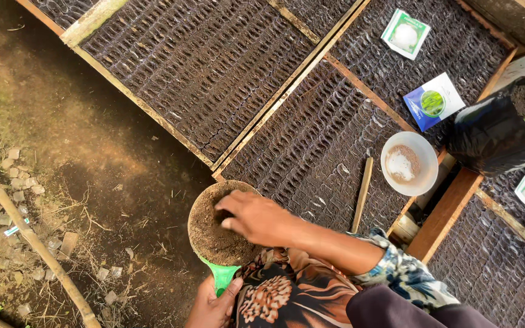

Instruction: The person scoops soil from a green scoop and spreads it over a seedbed. They then use a small stick to make holes in the soil and place seeds from a white bowl into the holes.

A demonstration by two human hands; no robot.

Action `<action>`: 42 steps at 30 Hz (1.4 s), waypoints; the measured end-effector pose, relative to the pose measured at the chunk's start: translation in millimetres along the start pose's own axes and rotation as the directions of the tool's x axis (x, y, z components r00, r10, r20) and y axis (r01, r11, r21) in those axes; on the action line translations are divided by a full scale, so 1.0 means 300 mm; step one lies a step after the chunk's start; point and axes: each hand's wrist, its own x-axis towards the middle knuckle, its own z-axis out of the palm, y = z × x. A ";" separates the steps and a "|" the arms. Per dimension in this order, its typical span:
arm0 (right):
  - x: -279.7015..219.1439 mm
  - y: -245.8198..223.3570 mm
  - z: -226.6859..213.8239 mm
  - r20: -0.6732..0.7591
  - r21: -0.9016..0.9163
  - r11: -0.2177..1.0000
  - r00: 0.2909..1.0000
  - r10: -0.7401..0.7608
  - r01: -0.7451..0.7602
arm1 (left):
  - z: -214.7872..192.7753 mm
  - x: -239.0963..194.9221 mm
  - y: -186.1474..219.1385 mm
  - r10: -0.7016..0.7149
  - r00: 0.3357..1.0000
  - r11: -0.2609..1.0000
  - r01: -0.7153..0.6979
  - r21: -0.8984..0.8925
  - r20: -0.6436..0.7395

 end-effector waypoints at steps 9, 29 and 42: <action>0.094 0.075 0.118 0.147 0.460 0.887 0.989 -0.025 -0.046 | -0.127 0.011 -0.085 0.073 0.996 0.990 -0.077 0.118 0.043; 0.134 0.380 0.147 -0.651 0.209 0.903 0.635 0.416 -0.377 | -0.252 -0.120 -0.110 -0.096 0.992 0.994 0.093 0.049 0.080; 0.069 0.060 0.464 -0.089 0.177 0.984 0.996 0.002 0.014 | -0.213 -0.068 -0.105 0.143 0.975 0.965 -0.176 0.194 0.171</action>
